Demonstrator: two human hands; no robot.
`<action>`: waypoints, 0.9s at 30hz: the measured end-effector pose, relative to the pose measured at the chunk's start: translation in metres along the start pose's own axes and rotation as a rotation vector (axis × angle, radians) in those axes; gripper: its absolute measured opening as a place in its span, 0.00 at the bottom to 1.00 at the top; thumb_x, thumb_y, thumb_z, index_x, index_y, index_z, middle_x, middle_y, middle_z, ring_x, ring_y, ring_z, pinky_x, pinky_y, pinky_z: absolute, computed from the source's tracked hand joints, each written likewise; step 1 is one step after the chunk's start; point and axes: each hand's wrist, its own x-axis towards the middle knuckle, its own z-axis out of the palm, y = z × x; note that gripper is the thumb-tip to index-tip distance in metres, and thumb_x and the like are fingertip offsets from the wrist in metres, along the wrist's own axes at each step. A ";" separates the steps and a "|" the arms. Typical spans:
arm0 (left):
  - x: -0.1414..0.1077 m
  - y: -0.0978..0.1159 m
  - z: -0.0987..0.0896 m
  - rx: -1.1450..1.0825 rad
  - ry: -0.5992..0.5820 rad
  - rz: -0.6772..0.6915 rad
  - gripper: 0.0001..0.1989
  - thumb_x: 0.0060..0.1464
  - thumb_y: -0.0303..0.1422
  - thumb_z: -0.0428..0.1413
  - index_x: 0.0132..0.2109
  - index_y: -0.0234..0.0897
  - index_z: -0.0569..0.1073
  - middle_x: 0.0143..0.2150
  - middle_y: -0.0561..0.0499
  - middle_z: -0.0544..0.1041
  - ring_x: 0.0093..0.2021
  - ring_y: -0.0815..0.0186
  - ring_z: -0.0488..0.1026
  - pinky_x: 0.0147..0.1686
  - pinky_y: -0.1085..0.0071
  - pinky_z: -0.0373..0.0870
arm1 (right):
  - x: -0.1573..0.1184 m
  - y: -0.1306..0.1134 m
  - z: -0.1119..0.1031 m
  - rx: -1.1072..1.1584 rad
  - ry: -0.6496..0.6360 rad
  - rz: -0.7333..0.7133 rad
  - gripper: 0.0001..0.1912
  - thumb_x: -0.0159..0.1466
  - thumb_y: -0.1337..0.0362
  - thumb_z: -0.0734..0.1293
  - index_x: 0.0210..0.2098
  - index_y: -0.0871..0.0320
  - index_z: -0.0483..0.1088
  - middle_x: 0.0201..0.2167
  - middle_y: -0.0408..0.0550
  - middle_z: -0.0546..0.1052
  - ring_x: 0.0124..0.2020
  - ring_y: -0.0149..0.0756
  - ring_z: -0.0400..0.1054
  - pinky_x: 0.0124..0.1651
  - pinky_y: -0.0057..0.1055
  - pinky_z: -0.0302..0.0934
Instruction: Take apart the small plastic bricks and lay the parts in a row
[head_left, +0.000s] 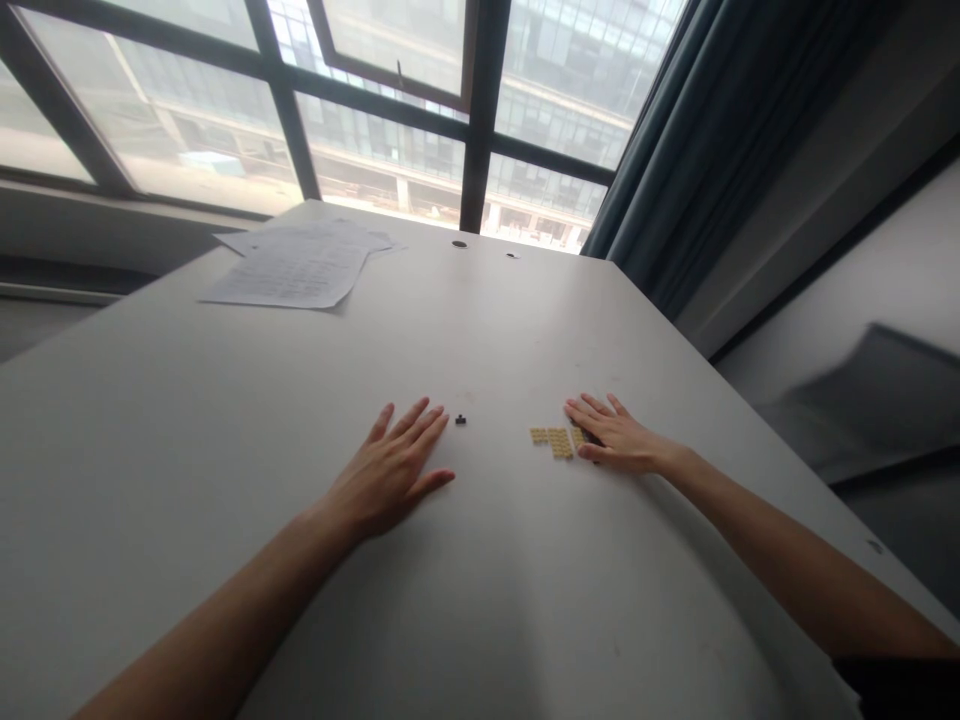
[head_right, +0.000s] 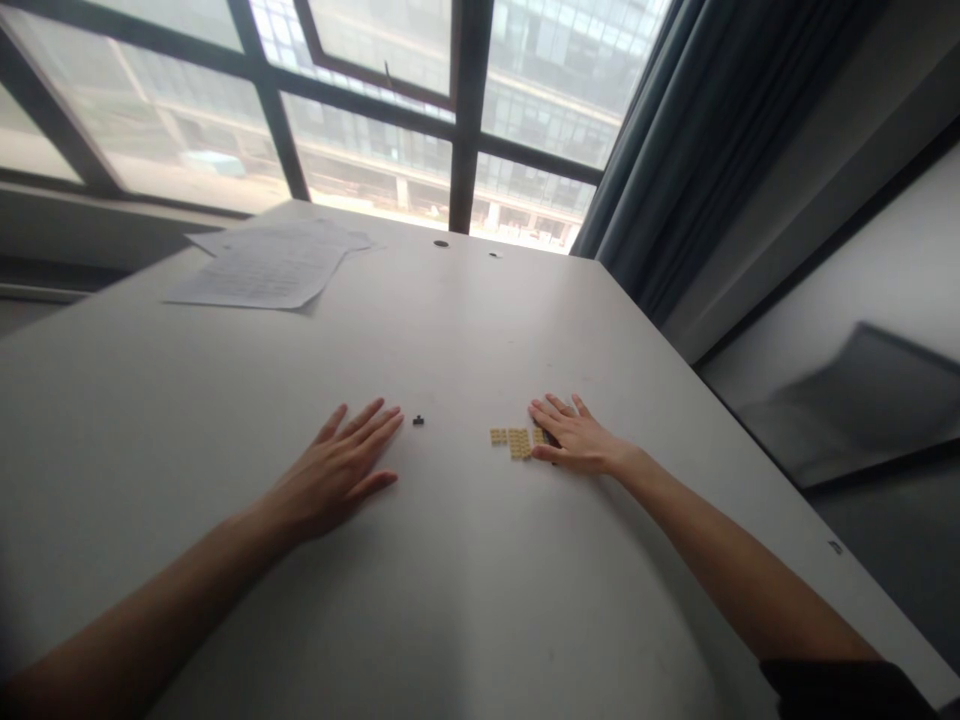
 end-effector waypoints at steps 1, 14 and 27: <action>0.000 0.000 0.000 0.001 -0.002 -0.001 0.34 0.61 0.52 0.39 0.66 0.36 0.53 0.67 0.43 0.57 0.69 0.54 0.45 0.65 0.49 0.37 | 0.000 0.000 -0.001 0.008 -0.004 0.005 0.38 0.64 0.40 0.51 0.67 0.54 0.45 0.67 0.52 0.51 0.68 0.49 0.40 0.66 0.57 0.34; 0.000 0.003 0.000 -0.005 -0.004 -0.008 0.35 0.61 0.52 0.39 0.66 0.34 0.53 0.67 0.42 0.56 0.69 0.54 0.45 0.66 0.50 0.35 | 0.025 -0.057 -0.030 0.050 0.217 0.003 0.36 0.66 0.42 0.49 0.66 0.58 0.48 0.66 0.53 0.54 0.68 0.45 0.41 0.67 0.52 0.35; 0.000 0.002 0.003 0.005 0.020 -0.003 0.34 0.61 0.52 0.40 0.65 0.33 0.55 0.66 0.42 0.57 0.69 0.55 0.46 0.65 0.50 0.37 | 0.089 -0.125 -0.016 0.026 0.192 -0.107 0.30 0.66 0.43 0.53 0.59 0.55 0.61 0.65 0.52 0.57 0.67 0.52 0.41 0.65 0.59 0.35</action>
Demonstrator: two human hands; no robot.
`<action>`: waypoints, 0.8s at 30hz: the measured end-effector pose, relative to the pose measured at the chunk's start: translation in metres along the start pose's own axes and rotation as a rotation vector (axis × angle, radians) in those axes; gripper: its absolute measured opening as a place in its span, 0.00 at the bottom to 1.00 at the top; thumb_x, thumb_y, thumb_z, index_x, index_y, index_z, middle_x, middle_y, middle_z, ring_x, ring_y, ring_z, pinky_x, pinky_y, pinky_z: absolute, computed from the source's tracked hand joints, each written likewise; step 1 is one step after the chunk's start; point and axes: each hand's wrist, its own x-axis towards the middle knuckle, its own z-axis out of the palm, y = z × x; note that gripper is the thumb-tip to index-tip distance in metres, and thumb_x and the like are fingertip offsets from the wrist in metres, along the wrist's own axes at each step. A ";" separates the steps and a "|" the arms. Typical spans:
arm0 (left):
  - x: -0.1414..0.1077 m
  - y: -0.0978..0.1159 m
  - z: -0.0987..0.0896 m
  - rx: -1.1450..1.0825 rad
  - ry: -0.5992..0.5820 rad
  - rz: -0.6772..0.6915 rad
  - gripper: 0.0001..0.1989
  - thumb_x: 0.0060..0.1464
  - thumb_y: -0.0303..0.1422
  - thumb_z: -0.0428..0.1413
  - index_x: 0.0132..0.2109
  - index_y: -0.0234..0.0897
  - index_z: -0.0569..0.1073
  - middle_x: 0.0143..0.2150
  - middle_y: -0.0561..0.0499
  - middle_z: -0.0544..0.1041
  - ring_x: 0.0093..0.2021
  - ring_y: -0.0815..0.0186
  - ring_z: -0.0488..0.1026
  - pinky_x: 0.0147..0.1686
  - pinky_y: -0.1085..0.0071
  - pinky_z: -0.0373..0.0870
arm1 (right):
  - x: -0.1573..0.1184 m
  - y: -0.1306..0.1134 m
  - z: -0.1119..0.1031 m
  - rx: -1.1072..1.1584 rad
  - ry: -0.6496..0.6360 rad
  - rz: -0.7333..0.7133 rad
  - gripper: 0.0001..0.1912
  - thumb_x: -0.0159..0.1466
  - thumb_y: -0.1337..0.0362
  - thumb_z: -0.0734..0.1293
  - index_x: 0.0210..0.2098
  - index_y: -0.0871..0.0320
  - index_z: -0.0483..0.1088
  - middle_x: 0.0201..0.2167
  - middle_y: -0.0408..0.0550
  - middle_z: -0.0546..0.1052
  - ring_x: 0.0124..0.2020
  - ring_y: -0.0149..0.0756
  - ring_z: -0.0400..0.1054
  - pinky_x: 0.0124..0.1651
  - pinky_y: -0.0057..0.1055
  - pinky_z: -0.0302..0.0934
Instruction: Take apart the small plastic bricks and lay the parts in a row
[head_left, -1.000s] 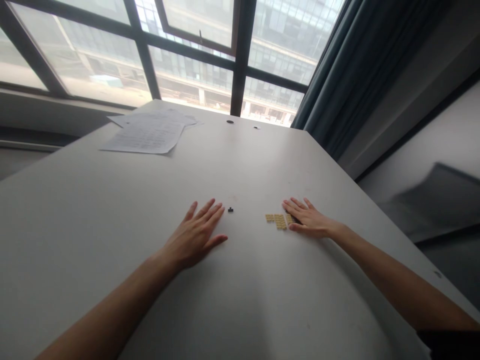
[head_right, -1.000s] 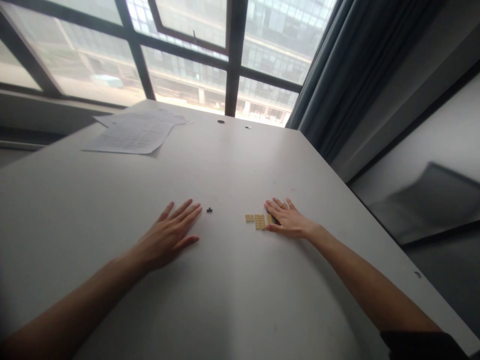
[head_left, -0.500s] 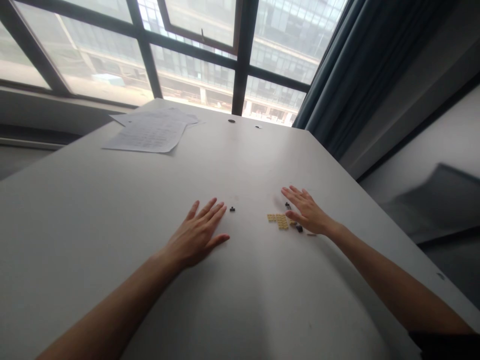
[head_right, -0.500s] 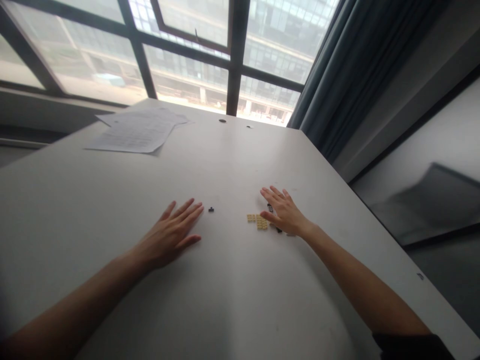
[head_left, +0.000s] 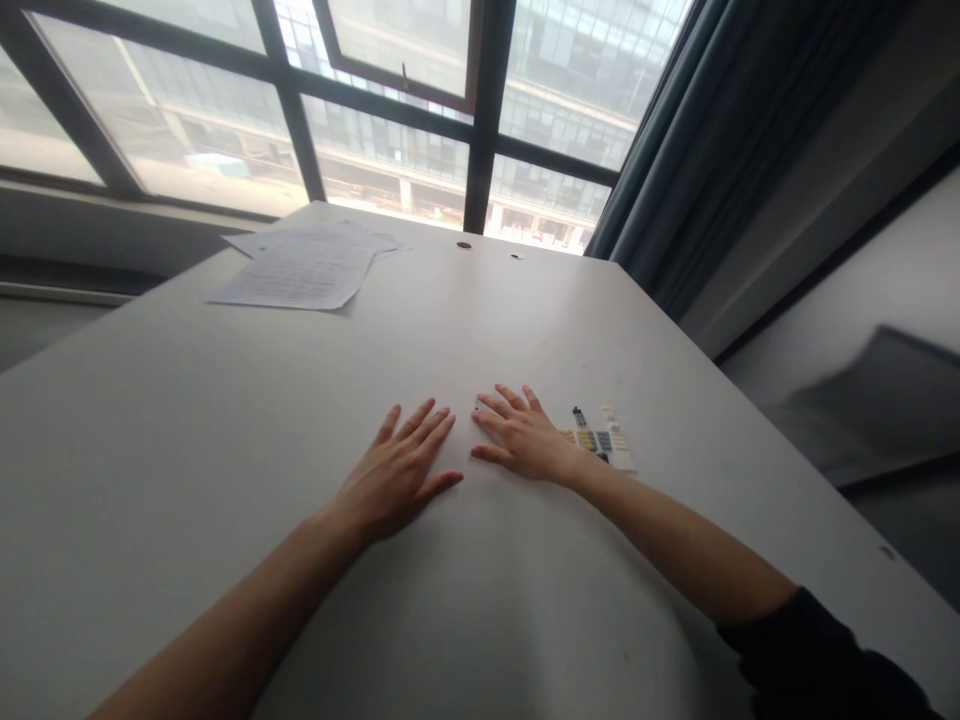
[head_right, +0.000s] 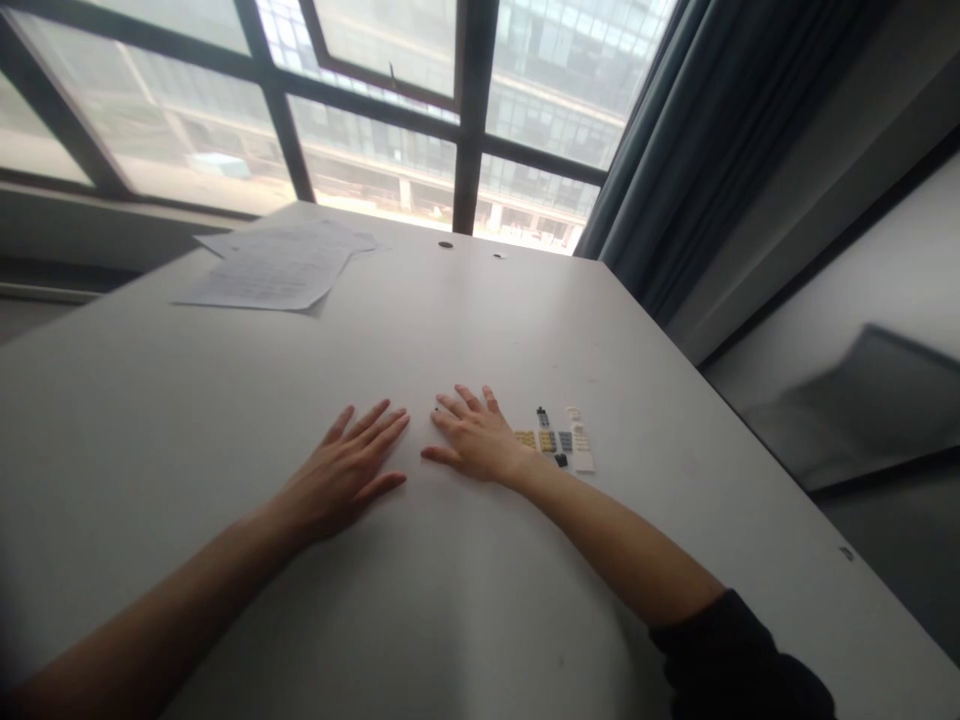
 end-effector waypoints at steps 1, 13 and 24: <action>0.000 0.000 0.000 -0.004 -0.004 -0.003 0.34 0.61 0.52 0.40 0.65 0.33 0.55 0.67 0.42 0.57 0.69 0.55 0.46 0.65 0.50 0.37 | -0.005 0.012 -0.001 -0.005 -0.011 0.027 0.30 0.66 0.43 0.54 0.59 0.54 0.62 0.66 0.51 0.56 0.68 0.52 0.41 0.64 0.59 0.35; 0.001 0.000 0.000 -0.015 -0.019 -0.015 0.34 0.61 0.53 0.39 0.66 0.34 0.55 0.67 0.43 0.57 0.69 0.55 0.45 0.66 0.50 0.35 | -0.086 0.112 -0.016 0.068 -0.070 0.333 0.24 0.65 0.45 0.56 0.51 0.47 0.72 0.66 0.49 0.56 0.67 0.54 0.42 0.63 0.59 0.37; 0.002 -0.003 0.002 -0.171 0.038 -0.067 0.34 0.60 0.53 0.41 0.65 0.37 0.56 0.66 0.42 0.59 0.68 0.55 0.48 0.65 0.50 0.41 | -0.103 0.113 -0.005 0.497 0.367 0.337 0.28 0.62 0.44 0.62 0.54 0.53 0.68 0.60 0.54 0.65 0.63 0.47 0.53 0.64 0.51 0.43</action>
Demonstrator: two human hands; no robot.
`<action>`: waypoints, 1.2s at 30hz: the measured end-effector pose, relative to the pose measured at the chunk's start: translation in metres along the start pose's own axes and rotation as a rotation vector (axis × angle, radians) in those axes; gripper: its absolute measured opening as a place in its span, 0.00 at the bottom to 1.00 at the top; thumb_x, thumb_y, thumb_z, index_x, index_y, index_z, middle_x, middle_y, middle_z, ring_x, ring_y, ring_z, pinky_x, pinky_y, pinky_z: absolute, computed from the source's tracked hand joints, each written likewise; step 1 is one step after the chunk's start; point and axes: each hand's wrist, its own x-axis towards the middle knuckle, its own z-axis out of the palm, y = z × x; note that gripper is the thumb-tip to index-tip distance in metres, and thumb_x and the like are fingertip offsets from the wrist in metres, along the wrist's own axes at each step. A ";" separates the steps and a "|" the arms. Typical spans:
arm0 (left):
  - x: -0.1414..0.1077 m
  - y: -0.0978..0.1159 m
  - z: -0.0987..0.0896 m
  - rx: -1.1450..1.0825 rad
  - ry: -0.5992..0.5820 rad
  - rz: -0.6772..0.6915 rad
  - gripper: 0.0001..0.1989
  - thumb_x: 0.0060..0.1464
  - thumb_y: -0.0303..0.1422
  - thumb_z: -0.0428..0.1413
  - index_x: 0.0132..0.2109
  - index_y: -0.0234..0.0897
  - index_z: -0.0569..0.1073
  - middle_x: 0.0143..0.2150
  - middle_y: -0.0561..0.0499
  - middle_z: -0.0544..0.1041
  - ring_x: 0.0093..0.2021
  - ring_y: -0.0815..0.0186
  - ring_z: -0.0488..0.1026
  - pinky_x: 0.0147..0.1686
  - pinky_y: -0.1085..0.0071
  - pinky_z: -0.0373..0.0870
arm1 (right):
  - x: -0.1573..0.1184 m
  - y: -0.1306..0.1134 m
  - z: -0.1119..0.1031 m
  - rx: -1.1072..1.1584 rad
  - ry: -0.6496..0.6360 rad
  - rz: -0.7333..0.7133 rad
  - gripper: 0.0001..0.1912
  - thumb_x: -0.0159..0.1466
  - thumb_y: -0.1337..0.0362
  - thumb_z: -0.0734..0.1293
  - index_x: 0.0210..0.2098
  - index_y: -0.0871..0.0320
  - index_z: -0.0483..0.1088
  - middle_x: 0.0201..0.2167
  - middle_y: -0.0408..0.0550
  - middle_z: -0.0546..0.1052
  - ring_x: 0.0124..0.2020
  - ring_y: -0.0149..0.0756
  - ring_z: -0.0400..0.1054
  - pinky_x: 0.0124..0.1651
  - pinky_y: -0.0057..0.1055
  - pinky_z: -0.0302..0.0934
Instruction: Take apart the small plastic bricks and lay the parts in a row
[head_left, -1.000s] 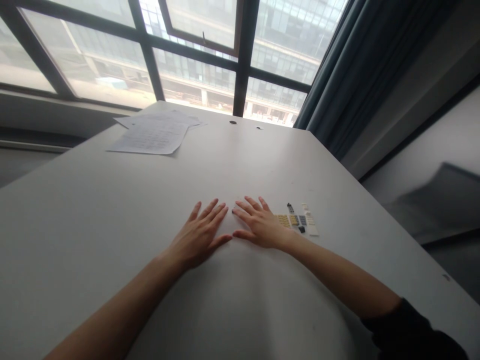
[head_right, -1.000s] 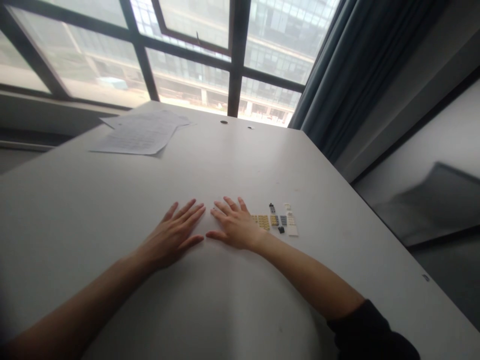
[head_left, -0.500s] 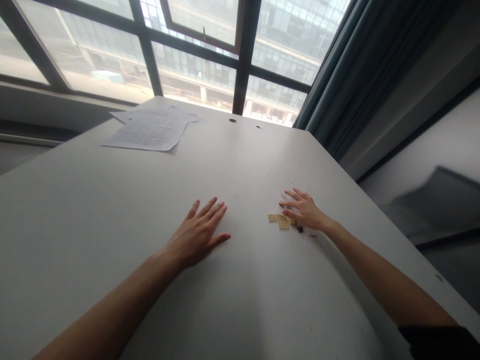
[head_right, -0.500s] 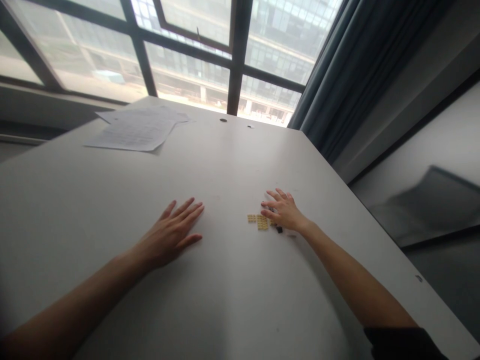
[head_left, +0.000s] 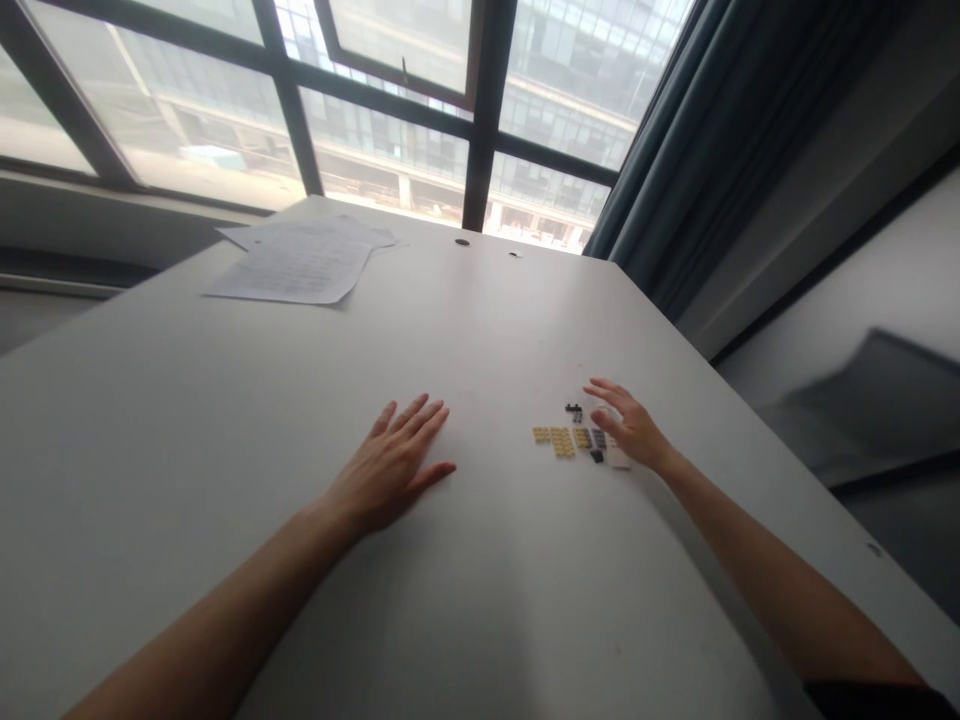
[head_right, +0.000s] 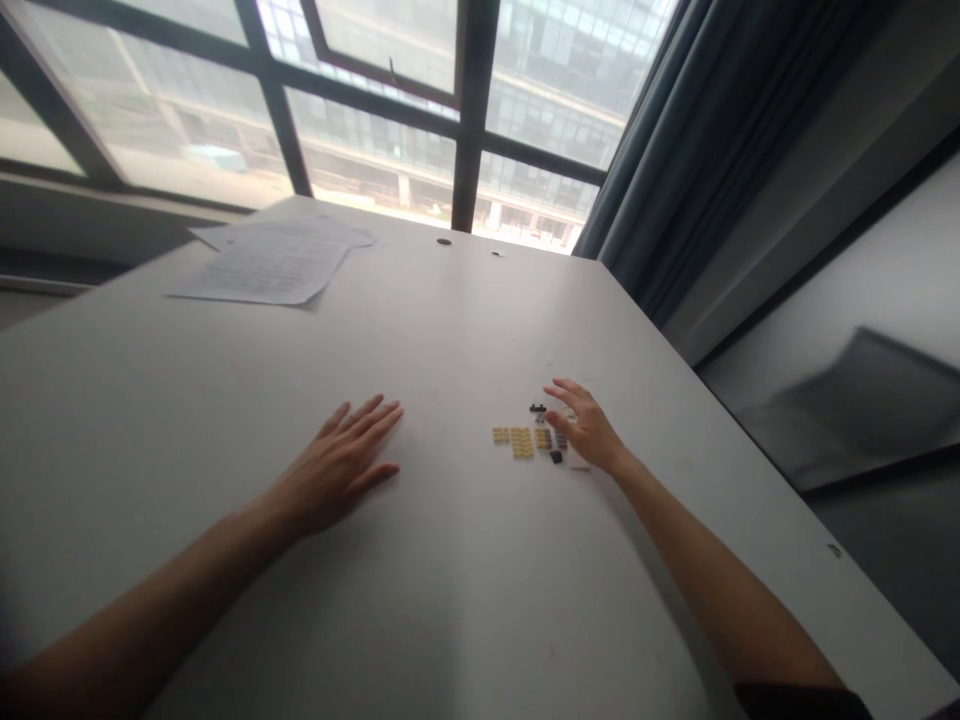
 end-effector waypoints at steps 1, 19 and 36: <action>0.000 -0.004 0.000 -0.060 0.035 -0.043 0.35 0.59 0.54 0.40 0.65 0.36 0.56 0.66 0.41 0.59 0.68 0.55 0.49 0.65 0.51 0.44 | -0.004 0.001 0.001 0.145 0.100 0.044 0.28 0.61 0.44 0.62 0.54 0.54 0.67 0.59 0.54 0.67 0.62 0.45 0.56 0.64 0.50 0.45; -0.068 0.041 -0.037 0.013 -0.365 0.343 0.50 0.51 0.61 0.46 0.69 0.39 0.33 0.70 0.42 0.45 0.68 0.52 0.45 0.66 0.53 0.40 | -0.075 -0.121 0.045 -0.187 -0.667 -0.511 0.51 0.57 0.38 0.62 0.68 0.59 0.39 0.68 0.56 0.45 0.69 0.50 0.36 0.68 0.50 0.28; -0.072 0.031 -0.024 -0.086 -0.280 0.307 0.41 0.56 0.52 0.50 0.69 0.41 0.44 0.67 0.43 0.55 0.66 0.53 0.54 0.65 0.51 0.48 | -0.080 -0.094 0.050 -0.224 -0.478 -0.512 0.45 0.58 0.38 0.61 0.66 0.57 0.49 0.66 0.55 0.54 0.67 0.48 0.44 0.68 0.49 0.34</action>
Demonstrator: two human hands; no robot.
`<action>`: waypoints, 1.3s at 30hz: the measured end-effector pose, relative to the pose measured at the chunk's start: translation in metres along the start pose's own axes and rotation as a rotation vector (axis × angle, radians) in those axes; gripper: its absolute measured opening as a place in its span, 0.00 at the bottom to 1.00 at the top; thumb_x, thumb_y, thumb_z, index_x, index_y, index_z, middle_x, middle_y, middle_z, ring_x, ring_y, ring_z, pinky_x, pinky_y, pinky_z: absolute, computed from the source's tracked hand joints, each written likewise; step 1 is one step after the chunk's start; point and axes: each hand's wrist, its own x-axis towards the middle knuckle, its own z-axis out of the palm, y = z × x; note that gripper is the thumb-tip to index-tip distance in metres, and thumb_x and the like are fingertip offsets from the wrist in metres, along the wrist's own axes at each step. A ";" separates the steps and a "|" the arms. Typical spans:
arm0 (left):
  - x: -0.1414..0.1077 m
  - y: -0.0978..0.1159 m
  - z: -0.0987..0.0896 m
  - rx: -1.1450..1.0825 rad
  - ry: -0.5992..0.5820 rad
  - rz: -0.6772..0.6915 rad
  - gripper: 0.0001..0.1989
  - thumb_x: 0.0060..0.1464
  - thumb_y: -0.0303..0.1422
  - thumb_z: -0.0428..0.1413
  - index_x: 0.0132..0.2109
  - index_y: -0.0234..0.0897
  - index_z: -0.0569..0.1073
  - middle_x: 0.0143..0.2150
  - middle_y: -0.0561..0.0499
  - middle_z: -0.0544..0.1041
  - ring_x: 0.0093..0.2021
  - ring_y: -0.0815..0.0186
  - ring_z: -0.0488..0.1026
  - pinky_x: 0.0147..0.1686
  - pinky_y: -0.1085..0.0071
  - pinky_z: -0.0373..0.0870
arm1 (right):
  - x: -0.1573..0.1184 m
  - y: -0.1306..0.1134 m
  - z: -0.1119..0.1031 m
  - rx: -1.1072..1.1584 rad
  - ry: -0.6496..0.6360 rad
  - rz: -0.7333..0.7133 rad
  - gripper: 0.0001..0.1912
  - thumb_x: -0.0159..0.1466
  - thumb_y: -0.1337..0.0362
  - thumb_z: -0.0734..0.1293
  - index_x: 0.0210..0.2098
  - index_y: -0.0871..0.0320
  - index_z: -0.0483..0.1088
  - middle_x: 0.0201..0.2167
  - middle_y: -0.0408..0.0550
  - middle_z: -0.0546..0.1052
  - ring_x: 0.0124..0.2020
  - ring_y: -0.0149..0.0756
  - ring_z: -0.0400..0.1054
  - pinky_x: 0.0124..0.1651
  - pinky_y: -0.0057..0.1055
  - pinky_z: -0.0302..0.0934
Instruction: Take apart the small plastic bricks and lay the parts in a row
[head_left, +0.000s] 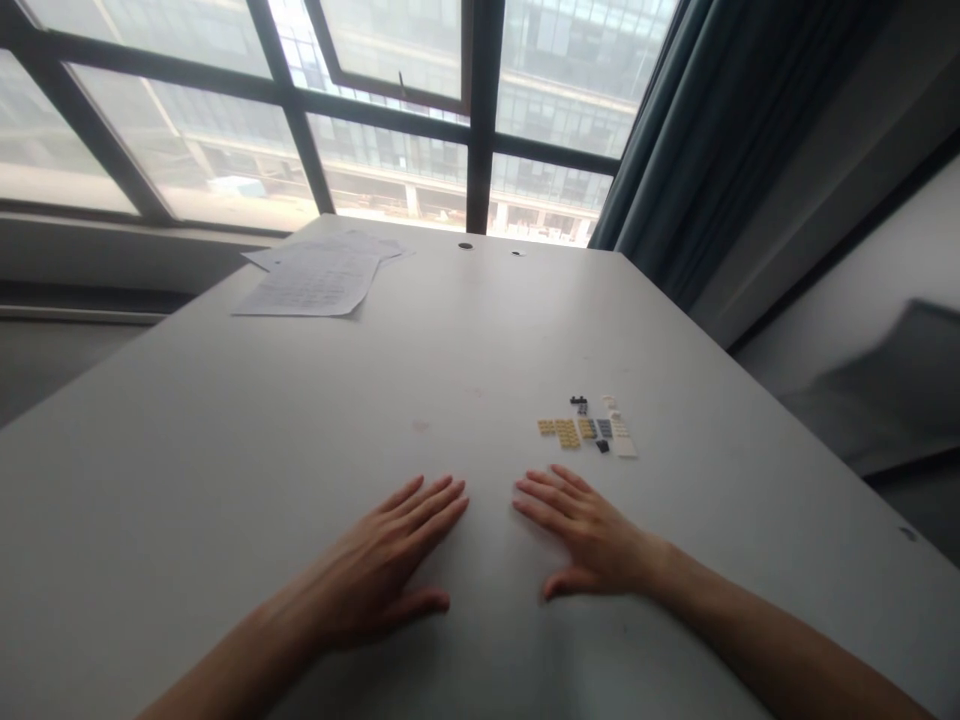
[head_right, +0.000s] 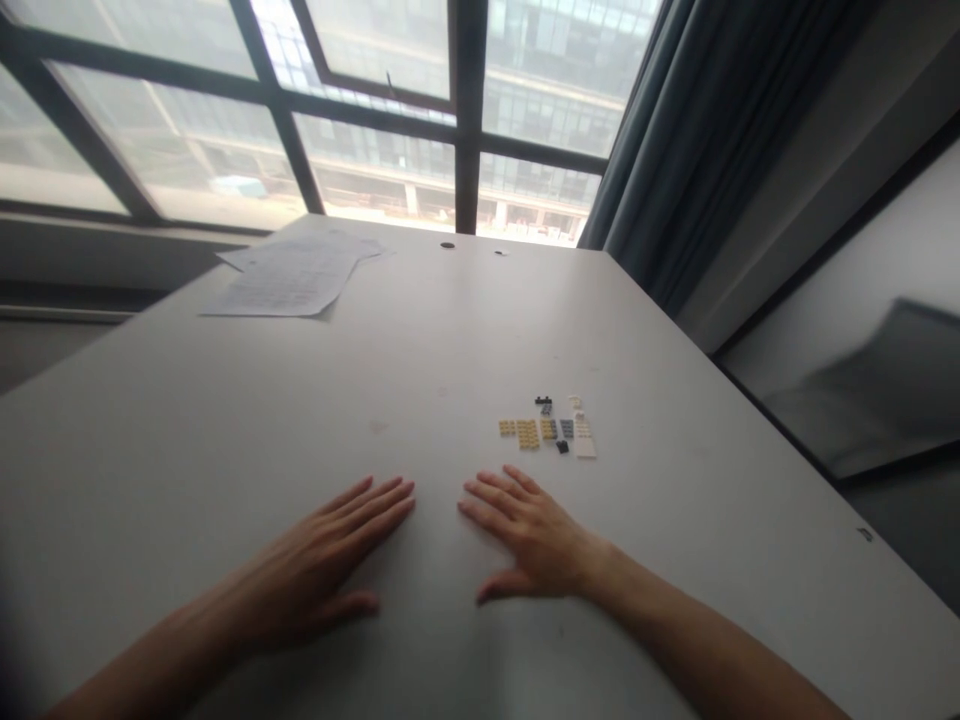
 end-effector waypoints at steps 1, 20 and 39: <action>-0.001 -0.003 0.001 0.005 0.049 -0.010 0.36 0.57 0.49 0.50 0.68 0.42 0.49 0.65 0.44 0.60 0.64 0.54 0.58 0.65 0.53 0.51 | -0.008 0.010 0.000 -0.045 0.089 0.058 0.43 0.58 0.38 0.61 0.65 0.56 0.52 0.65 0.55 0.57 0.67 0.49 0.45 0.68 0.50 0.36; -0.022 -0.060 -0.003 0.228 0.149 -0.326 0.56 0.45 0.63 0.50 0.69 0.33 0.38 0.68 0.36 0.53 0.67 0.49 0.51 0.64 0.53 0.47 | 0.119 0.068 0.001 0.020 0.014 0.024 0.47 0.51 0.37 0.67 0.61 0.58 0.59 0.64 0.59 0.57 0.67 0.52 0.44 0.66 0.50 0.39; -0.048 -0.095 -0.029 0.169 0.156 -0.572 0.37 0.54 0.54 0.49 0.65 0.39 0.57 0.66 0.43 0.58 0.67 0.54 0.51 0.64 0.51 0.48 | 0.194 -0.012 0.035 0.035 -0.012 -0.046 0.50 0.61 0.36 0.53 0.66 0.72 0.43 0.67 0.68 0.45 0.69 0.53 0.35 0.68 0.49 0.34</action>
